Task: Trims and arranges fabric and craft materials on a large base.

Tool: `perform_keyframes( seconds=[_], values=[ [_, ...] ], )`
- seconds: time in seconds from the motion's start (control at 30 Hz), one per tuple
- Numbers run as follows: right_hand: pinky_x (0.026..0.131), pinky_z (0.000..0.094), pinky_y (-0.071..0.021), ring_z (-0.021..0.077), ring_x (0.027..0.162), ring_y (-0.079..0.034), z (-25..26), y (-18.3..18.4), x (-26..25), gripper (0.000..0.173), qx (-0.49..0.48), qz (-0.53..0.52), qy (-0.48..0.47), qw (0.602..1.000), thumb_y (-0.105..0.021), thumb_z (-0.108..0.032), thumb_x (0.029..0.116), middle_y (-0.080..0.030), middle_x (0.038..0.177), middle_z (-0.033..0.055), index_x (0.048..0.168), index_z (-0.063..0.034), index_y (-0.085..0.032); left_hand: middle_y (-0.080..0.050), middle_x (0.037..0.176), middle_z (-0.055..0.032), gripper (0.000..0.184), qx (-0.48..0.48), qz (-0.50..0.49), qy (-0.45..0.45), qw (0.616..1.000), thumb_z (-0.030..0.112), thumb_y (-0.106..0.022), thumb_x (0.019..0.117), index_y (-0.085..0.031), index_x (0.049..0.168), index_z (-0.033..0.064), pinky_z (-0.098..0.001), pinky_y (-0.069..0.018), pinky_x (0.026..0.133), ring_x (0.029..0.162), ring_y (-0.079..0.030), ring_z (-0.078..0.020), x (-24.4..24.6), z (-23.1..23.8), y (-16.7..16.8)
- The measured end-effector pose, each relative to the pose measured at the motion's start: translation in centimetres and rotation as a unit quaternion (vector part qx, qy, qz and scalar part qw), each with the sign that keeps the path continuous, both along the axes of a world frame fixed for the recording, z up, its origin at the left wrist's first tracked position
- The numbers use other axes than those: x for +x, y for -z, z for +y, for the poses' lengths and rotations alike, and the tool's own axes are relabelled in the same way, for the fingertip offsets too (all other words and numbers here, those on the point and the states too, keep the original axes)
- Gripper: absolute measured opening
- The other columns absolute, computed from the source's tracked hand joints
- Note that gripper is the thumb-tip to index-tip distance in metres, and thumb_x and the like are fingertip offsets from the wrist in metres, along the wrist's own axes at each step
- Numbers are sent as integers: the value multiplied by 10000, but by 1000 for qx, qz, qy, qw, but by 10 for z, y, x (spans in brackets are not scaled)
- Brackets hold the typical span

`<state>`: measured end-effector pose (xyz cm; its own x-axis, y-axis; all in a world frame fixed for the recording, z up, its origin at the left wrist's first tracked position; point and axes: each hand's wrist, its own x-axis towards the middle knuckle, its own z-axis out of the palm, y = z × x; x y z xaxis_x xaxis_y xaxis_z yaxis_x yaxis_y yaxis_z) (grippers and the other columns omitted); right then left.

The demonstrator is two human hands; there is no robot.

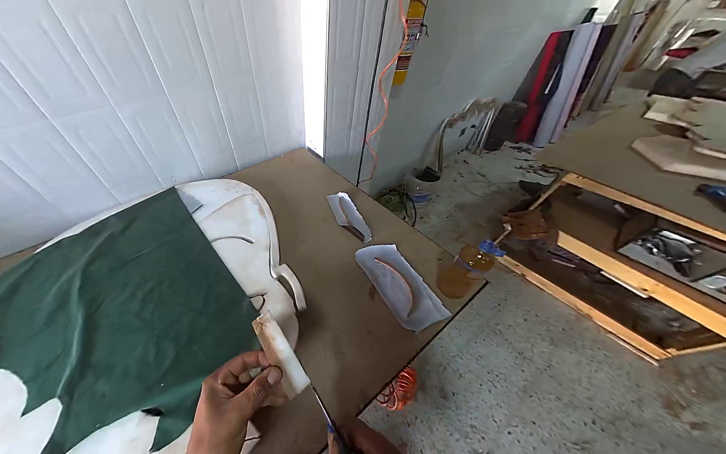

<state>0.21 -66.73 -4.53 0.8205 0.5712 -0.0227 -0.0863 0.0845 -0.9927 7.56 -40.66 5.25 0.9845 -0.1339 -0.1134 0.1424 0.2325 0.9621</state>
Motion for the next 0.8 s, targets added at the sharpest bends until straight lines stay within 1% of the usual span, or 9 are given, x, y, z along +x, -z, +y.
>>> perform_keyframes(
  seconds=[0.03, 0.1, 0.23, 0.37, 0.43, 0.57, 0.67, 0.73, 0.8],
  values=[
    [811, 380, -569, 207, 981, -634, 5, 0, 0, 777, -7, -10, 0, 1000, -724, -625, 850, -600, 1147, 148, 1223, 36, -560, -751, 851, -169, 200, 0, 2, 7, 1000, 58, -770, 884, -709, 1057, -21, -428, -660, 708, 711, -751, -271, -2, 1, 0],
    [787, 344, -554, 182, 957, -618, 16, 1, -1, 779, -14, -23, 12, 1000, -720, -638, 846, -592, 1124, 141, 1203, 38, -573, -753, 860, -174, 207, 0, 2, 21, 1000, 51, -772, 880, -709, 1063, -23, -428, -662, 706, 712, -753, -275, -7, 3, 1],
    [746, 336, -552, 163, 901, -621, 35, -4, -8, 748, -20, -29, 38, 999, -695, -666, 860, -611, 1063, 119, 1147, 16, -585, -752, 860, -176, 236, -4, -20, 46, 999, 122, -797, 883, -712, 1053, -17, -417, -660, 699, 713, -751, -272, -12, 12, 10],
    [722, 333, -557, 157, 860, -622, 48, -4, -14, 727, -18, -19, 58, 998, -708, -631, 874, -614, 1011, 108, 1155, 30, -592, -753, 864, -171, 240, -14, -30, 57, 998, 111, -794, 887, -707, 1071, -18, -420, -661, 705, 719, -753, -271, -15, 22, 15],
    [685, 313, -534, 135, 812, -603, 52, -6, -16, 697, -20, -14, 64, 998, -720, -618, 872, -606, 971, 86, 1128, 19, -598, -756, 869, -164, 237, -19, -33, 60, 997, 107, -794, 888, -706, 1071, -16, -416, -662, 701, 722, -754, -269, -17, 26, 16],
    [647, 277, -506, 90, 750, -579, 56, -16, -16, 643, -66, -9, 75, 995, -749, -591, 854, -621, 910, 54, 1054, 9, -634, -753, 887, -168, 236, -28, -42, 63, 997, 103, -795, 890, -709, 1076, -15, -419, -664, 713, 738, -754, -271, -17, 37, 15],
    [607, 286, -489, 86, 690, -569, 60, -23, -15, 568, -99, 0, 90, 991, -776, -537, 843, -624, 835, 37, 1000, -7, -649, -752, 918, -173, 243, -25, -55, 60, 996, 92, -797, 889, -710, 1088, -18, -427, -666, 732, 763, -756, -278, -18, 44, 15],
    [592, 279, -489, 79, 655, -567, 64, -24, -16, 452, -93, -7, 103, 990, -794, -427, 866, -624, 784, 27, 949, -6, -649, -751, 930, -179, 249, -19, -69, 58, 996, 92, -802, 885, -712, 1090, -17, -433, -665, 743, 775, -755, -286, -17, 48, 16],
    [599, 265, -498, 68, 657, -574, 66, -23, -16, 348, -82, -20, 111, 990, -800, -326, 883, -630, 770, 20, 896, -10, -655, -751, 921, -180, 257, -10, -81, 54, 995, 95, -810, 879, -716, 1093, -14, -430, -664, 734, 764, -752, -286, -18, 51, 17]
  ],
)
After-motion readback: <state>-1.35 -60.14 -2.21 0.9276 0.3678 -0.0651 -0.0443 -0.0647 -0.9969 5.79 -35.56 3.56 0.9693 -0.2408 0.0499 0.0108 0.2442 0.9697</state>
